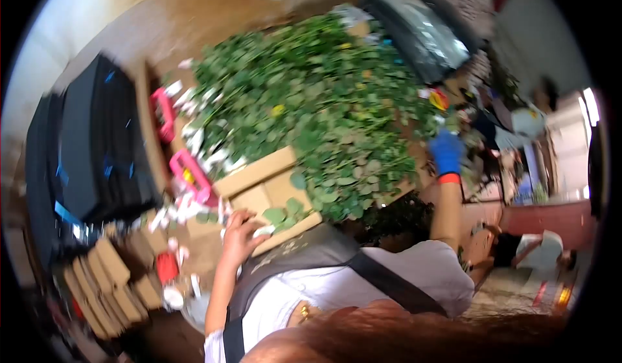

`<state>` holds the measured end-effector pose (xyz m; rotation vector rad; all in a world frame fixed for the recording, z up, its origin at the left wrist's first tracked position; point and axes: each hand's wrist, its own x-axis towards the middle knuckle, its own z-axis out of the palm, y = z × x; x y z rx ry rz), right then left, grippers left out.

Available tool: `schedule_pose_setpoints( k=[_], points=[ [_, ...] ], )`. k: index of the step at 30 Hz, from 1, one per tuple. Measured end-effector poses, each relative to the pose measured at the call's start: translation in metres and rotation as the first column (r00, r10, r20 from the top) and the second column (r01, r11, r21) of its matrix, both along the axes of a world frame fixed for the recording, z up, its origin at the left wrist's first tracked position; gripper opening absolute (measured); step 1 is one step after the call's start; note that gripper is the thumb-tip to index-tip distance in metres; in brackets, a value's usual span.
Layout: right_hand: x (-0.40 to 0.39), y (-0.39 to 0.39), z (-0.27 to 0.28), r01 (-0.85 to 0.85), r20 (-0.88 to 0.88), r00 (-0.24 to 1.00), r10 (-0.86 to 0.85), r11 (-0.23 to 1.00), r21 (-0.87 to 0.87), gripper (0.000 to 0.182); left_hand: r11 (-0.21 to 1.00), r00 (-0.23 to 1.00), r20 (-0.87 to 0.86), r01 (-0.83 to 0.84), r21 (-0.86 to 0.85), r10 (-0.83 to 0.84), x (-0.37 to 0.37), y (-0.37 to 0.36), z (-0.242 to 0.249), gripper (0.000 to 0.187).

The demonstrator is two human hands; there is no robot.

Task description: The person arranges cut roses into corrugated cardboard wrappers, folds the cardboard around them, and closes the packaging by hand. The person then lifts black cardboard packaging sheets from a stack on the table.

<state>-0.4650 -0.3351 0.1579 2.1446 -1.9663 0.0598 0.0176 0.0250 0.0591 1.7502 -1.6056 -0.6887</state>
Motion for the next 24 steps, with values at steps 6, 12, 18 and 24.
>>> schedule_pose_setpoints(
  k=[6,12,18,24],
  points=[
    [0.187,0.125,-0.019,-0.748,0.492,0.567,0.661,0.663,-0.028,0.038,0.994,0.994,0.031,0.105,-0.006,-0.105,0.001,-0.002,-0.001,0.031],
    [0.278,0.25,-0.133,-0.845,0.379,0.185,0.907,0.343,-0.41,0.047,0.977,0.978,-0.194,0.111,0.181,-0.075,0.02,-0.002,-0.038,0.026],
    [0.267,0.289,-0.143,-0.808,0.461,0.253,0.85,0.448,-0.382,0.045,0.975,0.959,0.188,0.22,-0.023,-0.212,0.032,-0.007,-0.052,0.031],
    [0.271,0.29,-0.135,-0.809,0.419,0.278,0.864,0.446,-0.383,0.025,0.981,0.963,0.195,0.193,-0.016,-0.187,0.02,-0.005,-0.039,0.031]
  ],
)
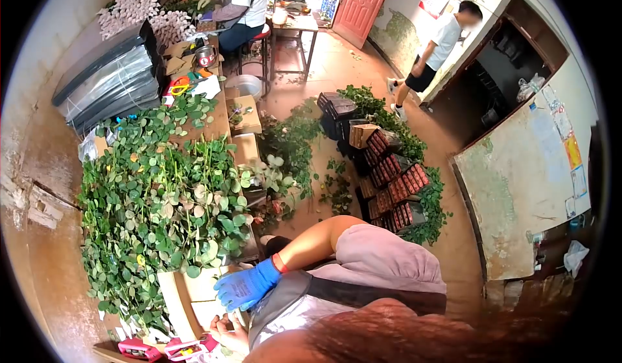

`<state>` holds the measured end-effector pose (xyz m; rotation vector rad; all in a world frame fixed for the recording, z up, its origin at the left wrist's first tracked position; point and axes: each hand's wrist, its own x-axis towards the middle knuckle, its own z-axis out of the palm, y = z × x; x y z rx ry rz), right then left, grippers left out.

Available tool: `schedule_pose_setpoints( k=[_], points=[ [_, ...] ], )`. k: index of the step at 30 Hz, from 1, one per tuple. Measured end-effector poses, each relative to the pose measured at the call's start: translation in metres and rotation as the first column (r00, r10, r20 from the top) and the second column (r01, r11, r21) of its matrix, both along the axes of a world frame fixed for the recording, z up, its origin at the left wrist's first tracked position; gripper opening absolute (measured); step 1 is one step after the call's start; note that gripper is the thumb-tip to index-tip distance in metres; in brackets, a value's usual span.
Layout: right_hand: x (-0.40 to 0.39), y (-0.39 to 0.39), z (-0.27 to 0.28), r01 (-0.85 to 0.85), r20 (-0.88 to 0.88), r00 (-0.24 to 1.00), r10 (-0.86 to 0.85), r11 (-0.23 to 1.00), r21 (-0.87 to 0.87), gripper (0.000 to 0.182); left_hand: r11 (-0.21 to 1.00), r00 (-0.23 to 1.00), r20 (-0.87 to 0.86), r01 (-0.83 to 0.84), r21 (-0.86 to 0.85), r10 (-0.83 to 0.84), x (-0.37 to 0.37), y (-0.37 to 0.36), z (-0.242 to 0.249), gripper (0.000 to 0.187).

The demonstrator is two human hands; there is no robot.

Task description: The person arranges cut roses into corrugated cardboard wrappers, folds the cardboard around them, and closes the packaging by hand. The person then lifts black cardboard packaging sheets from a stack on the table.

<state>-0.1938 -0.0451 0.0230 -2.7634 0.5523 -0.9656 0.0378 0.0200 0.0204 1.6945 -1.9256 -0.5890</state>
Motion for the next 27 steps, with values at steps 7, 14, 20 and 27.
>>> schedule_pose_setpoints(
  k=[7,14,20,27],
  points=[
    [-0.005,0.007,0.012,0.041,0.003,0.999,-0.041,0.998,0.04,0.024,0.996,0.992,-0.104,-0.061,0.069,0.068,-0.006,0.001,0.003,0.025],
    [-0.013,0.009,0.033,0.025,0.116,0.993,-0.029,0.999,0.038,0.027,0.99,0.988,-0.111,-0.1,0.094,0.111,-0.012,0.001,0.005,0.026],
    [-0.022,-0.01,0.06,-0.051,-0.074,0.993,0.088,0.915,0.401,0.037,0.985,0.972,-0.165,-0.169,0.019,0.17,-0.027,0.006,0.04,0.033],
    [0.005,-0.14,0.104,-0.002,0.187,0.969,-0.161,0.752,0.659,0.031,0.973,0.955,-0.193,-0.229,-0.001,0.224,-0.028,0.008,0.045,0.028]
  ],
)
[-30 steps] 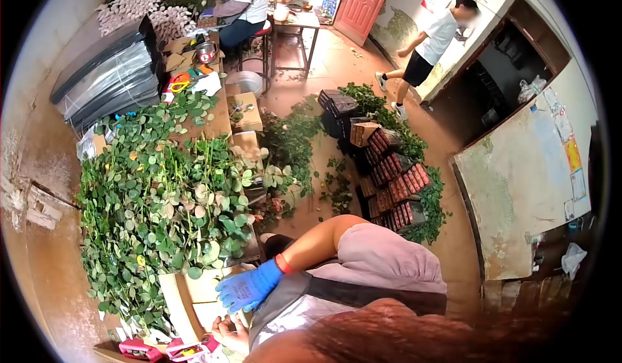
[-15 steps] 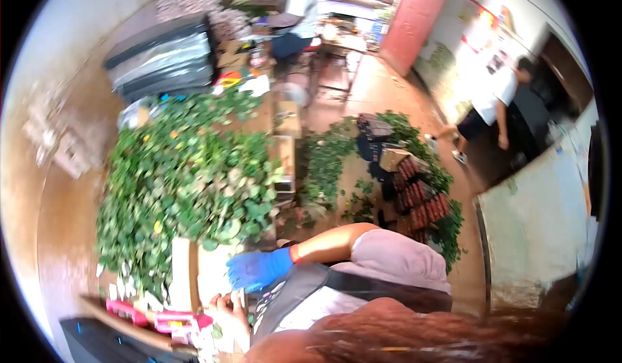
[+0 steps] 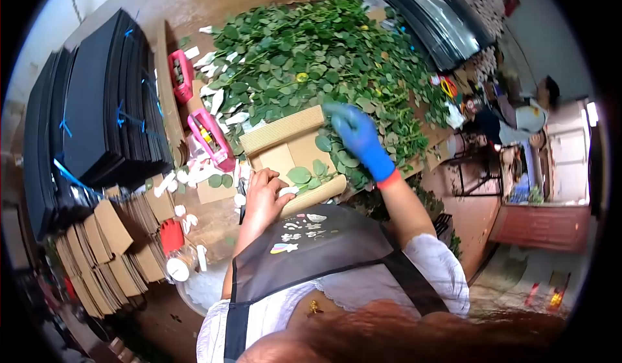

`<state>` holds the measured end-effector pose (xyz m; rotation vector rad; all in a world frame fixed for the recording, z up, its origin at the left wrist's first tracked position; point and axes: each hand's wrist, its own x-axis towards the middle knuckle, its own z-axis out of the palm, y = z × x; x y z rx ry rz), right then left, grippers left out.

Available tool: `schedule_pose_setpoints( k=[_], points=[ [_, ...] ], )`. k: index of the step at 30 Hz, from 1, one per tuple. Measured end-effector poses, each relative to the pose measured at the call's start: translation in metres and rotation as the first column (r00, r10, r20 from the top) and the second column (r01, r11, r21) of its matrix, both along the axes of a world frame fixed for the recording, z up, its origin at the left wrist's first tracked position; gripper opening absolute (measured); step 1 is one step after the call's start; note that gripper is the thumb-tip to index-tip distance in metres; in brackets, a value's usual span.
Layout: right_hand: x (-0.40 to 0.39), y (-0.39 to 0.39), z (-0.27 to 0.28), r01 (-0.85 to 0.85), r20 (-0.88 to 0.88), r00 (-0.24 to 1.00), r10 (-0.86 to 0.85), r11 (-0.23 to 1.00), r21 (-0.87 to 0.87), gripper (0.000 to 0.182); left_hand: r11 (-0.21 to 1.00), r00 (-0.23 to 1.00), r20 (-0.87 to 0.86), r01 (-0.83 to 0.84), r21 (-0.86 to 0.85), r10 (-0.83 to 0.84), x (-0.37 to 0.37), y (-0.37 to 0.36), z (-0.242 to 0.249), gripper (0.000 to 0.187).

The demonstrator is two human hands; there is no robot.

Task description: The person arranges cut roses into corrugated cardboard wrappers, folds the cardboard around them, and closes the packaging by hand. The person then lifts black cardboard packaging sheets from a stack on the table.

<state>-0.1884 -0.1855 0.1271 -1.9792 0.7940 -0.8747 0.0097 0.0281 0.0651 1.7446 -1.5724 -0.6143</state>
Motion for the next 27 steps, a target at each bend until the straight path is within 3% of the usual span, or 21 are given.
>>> schedule_pose_setpoints(
  k=[2,3,7,10,13,16,19,22,27],
  points=[
    [0.022,-0.067,-0.022,-0.011,-0.07,0.998,0.008,0.999,-0.049,0.029,1.0,1.0,0.02,0.019,-0.008,-0.019,0.001,-0.001,-0.004,0.027],
    [0.035,-0.097,-0.031,-0.012,-0.246,0.969,-0.014,0.995,-0.102,0.027,1.0,1.0,0.019,0.022,-0.005,-0.022,0.001,-0.001,-0.003,0.027],
    [0.088,-0.195,-0.104,-0.226,-0.509,0.86,-0.049,0.856,-0.465,0.025,0.997,0.999,-0.002,-0.033,0.074,0.033,-0.003,-0.001,0.004,0.025],
    [0.111,-0.208,-0.148,-0.362,-0.86,0.462,-0.214,0.841,-0.403,0.022,0.989,0.997,-0.041,-0.066,0.132,0.072,-0.01,-0.007,0.011,0.023],
    [0.1,-0.199,-0.187,-0.371,-0.732,0.605,-0.312,0.704,-0.606,0.023,0.977,0.986,-0.07,-0.135,0.165,0.148,-0.018,-0.008,0.012,0.022],
    [0.073,-0.193,-0.128,-0.58,-0.912,0.41,-0.021,0.765,-0.279,0.022,0.968,0.984,-0.07,-0.147,0.204,0.164,-0.021,-0.009,0.017,0.022],
    [0.051,-0.199,-0.07,-0.177,-0.798,0.602,-0.022,0.971,-0.16,0.023,0.963,0.983,-0.07,-0.148,0.225,0.167,-0.023,-0.01,0.021,0.022],
    [0.017,-0.19,-0.026,-0.14,-0.37,0.916,-0.154,0.742,-0.655,0.032,0.969,0.988,-0.057,-0.125,0.213,0.14,-0.019,-0.011,0.016,0.022],
    [-0.022,-0.129,0.048,-0.261,-0.342,0.937,0.07,0.792,-0.553,0.031,0.979,0.997,-0.03,-0.07,0.193,0.077,-0.012,-0.01,0.018,0.028]
  ],
)
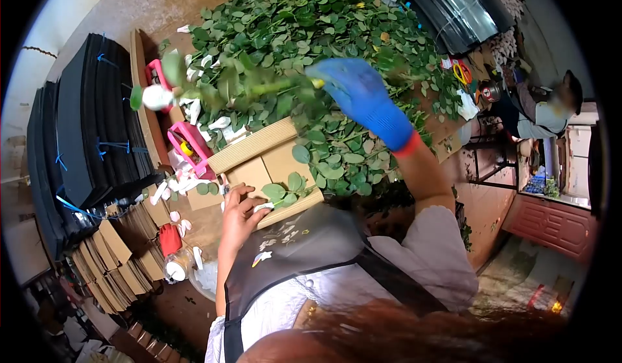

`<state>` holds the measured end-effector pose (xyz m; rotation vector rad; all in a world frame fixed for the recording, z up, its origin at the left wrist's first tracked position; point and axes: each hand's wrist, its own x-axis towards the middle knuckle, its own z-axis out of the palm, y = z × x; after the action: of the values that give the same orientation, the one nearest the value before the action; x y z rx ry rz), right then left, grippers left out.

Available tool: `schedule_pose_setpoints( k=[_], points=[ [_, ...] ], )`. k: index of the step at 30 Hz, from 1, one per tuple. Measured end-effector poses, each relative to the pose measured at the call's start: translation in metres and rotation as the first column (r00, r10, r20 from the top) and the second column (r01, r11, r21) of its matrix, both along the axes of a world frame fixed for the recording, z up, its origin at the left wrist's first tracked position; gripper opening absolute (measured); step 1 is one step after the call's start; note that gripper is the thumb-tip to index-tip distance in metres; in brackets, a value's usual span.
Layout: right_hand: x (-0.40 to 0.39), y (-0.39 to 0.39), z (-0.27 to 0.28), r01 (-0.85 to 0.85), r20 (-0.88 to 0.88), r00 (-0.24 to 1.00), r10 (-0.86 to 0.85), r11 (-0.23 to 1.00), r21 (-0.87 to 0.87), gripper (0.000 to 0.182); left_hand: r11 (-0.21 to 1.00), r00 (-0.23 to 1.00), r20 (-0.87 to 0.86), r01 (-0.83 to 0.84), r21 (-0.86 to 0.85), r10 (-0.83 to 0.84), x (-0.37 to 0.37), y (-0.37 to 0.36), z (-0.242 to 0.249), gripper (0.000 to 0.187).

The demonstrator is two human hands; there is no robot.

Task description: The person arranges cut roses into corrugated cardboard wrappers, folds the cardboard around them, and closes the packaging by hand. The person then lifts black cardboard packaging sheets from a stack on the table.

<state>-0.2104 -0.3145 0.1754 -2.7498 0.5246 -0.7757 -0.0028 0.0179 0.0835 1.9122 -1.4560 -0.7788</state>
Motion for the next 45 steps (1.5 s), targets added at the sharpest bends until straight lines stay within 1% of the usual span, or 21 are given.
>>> schedule_pose_setpoints(
  k=[2,3,4,8,12,14,17,20,23,26,28,29,32,34,35,37,40,41,42,44,45],
  points=[
    [-0.025,0.031,0.027,-0.102,-0.078,0.991,0.109,0.99,0.097,0.028,1.0,1.0,0.003,0.007,-0.015,-0.007,0.004,-0.003,0.002,0.037],
    [-0.036,0.043,0.036,-0.131,-0.148,0.977,0.155,0.978,0.165,0.027,0.983,0.999,0.005,-0.039,0.177,0.039,0.007,0.0,-0.004,0.057],
    [-0.048,0.047,0.026,-0.123,-0.229,0.957,0.181,0.961,0.247,0.026,0.987,0.971,-0.177,-0.159,0.028,0.161,0.008,0.017,-0.045,0.082],
    [-0.097,0.068,-0.063,0.006,-0.447,0.873,0.195,0.912,0.41,0.026,0.977,0.87,-0.445,-0.204,0.067,0.212,0.005,0.009,-0.035,0.096],
    [-0.095,0.074,-0.07,0.143,-0.632,0.764,0.129,0.921,0.361,0.026,0.994,0.946,-0.319,-0.085,-0.069,0.059,0.005,0.0,-0.018,0.079],
    [-0.084,0.063,-0.07,0.174,-0.732,0.668,0.133,0.929,0.327,0.027,0.985,0.906,-0.415,-0.14,-0.104,0.085,0.003,0.001,-0.022,0.068],
    [-0.06,0.051,-0.058,0.167,-0.899,0.402,0.177,0.951,0.261,0.029,0.998,0.934,-0.352,-0.065,-0.019,0.054,0.006,0.003,-0.014,0.053],
    [-0.028,0.025,-0.031,0.122,-0.884,0.456,0.106,0.976,0.18,0.027,0.993,0.923,-0.367,-0.113,0.027,0.115,0.005,0.003,-0.008,0.047],
    [0.036,-0.007,-0.04,0.214,-0.673,0.732,-0.105,0.973,0.081,0.03,0.996,0.926,-0.366,-0.093,0.016,0.092,0.009,0.001,-0.009,0.042],
    [0.085,-0.042,-0.136,0.08,-0.264,0.961,-0.086,0.996,-0.032,0.027,0.996,0.95,-0.303,-0.083,-0.011,0.076,0.011,-0.001,0.003,0.032],
    [0.102,-0.075,-0.213,-0.019,-0.593,0.8,-0.089,0.985,-0.173,0.025,0.995,0.976,-0.211,-0.068,-0.074,0.051,0.015,-0.003,-0.008,0.025],
    [0.104,-0.082,-0.23,-0.075,-0.728,0.675,-0.121,0.97,-0.231,0.024,0.978,0.999,0.002,-0.034,-0.205,0.035,0.016,-0.005,-0.014,0.015],
    [0.102,-0.067,-0.158,0.205,-0.494,0.864,-0.096,0.964,0.172,0.022,0.967,0.986,-0.122,-0.137,-0.214,0.113,0.008,-0.007,-0.024,0.011],
    [0.09,-0.051,-0.091,0.024,-0.037,0.999,-0.028,0.995,-0.1,0.019,0.975,0.982,-0.161,-0.129,-0.182,0.1,0.009,-0.006,-0.029,0.01],
    [0.079,-0.036,-0.053,0.036,-0.009,0.999,-0.039,0.981,-0.193,0.022,0.977,0.977,-0.183,-0.137,-0.162,0.107,0.009,-0.007,-0.027,0.011],
    [0.052,-0.007,0.004,0.004,-0.098,0.995,-0.016,0.992,-0.123,0.024,0.982,0.957,-0.244,-0.177,-0.068,0.156,0.01,-0.007,-0.021,0.013],
    [0.006,0.018,0.012,-0.085,-0.147,0.984,0.1,0.99,0.11,0.025,0.95,0.791,-0.562,-0.312,-0.027,0.243,0.005,-0.008,-0.039,0.039],
    [-0.01,0.025,0.006,-0.119,-0.142,0.978,0.151,0.971,0.208,0.024,0.961,0.793,-0.561,-0.276,0.018,0.238,0.012,-0.003,-0.056,0.055],
    [-0.022,0.032,-0.002,-0.136,-0.204,0.963,0.176,0.971,0.196,0.024,0.957,0.831,-0.482,-0.193,0.219,0.278,0.021,0.0,-0.061,0.071],
    [-0.054,0.041,-0.051,-0.038,-0.404,0.91,0.091,0.99,0.138,0.029,0.932,0.833,-0.511,-0.33,-0.149,0.213,0.01,-0.009,-0.039,0.067],
    [-0.055,0.051,-0.059,0.009,-0.544,0.836,0.07,0.99,0.141,0.029,0.894,0.747,-0.6,-0.434,-0.114,0.287,0.002,-0.015,-0.021,0.057]
  ],
)
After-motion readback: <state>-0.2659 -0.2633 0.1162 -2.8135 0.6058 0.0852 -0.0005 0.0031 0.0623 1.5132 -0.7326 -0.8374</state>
